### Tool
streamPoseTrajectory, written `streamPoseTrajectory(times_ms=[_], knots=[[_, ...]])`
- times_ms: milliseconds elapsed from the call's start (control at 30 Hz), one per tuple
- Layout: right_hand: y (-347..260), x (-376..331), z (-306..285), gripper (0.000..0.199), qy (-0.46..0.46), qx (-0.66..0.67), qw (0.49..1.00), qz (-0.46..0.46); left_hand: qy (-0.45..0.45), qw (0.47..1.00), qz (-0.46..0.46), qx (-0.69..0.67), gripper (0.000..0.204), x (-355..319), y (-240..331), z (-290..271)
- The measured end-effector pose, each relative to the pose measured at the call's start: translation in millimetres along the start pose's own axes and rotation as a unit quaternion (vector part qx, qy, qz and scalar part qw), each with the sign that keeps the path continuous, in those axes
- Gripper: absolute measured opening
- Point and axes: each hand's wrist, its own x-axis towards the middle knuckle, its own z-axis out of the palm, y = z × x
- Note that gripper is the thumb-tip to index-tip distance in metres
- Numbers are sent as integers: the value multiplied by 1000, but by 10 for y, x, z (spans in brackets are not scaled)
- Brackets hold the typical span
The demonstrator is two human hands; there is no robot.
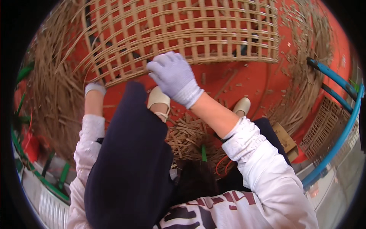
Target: The recorder is manually weaving bamboo or wicker strips onto a structural frame to manufacture a furniture component.
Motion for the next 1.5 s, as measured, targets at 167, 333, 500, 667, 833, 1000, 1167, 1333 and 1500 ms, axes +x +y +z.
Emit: streamPoseTrajectory(times_ms=[167, 333, 500, 667, 833, 1000, 1167, 1333, 1500], knots=[[539, -490, -880, 27, 5, -148, 983, 108, 9, 1000, -16, -11, 44, 119, -80, 127], [962, -710, -1076, 23, -16, -213, 975, 62, 17, 999, -31, -22, 42, 148, -154, 223], [1061, -744, -1077, 24, -27, -204, 977, 56, 34, 998, -43, -31, 40, 194, -208, 232], [1159, -790, -1413, 13, -54, -188, 978, 65, 47, 996, -57, -48, 38, 238, -235, 216], [1512, -1061, -2010, 30, -60, -310, 940, 130, 54, 994, -65, -68, 36, 240, -265, 273], [1805, -1168, -2107, 34, -64, -314, 942, 96, 61, 992, -70, -81, 34, 244, -274, 291], [1856, -1208, -2136, 35, -54, -323, 941, 89, 68, 990, -77, -97, 32, 257, -275, 303], [1882, -1260, -2114, 35, -36, -309, 948, 64, 73, 987, -85, -114, 31, 232, -291, 372], [1840, -1283, -2052, 35, -32, -328, 941, 70, 87, 983, -89, -138, 29, 236, -304, 368]])
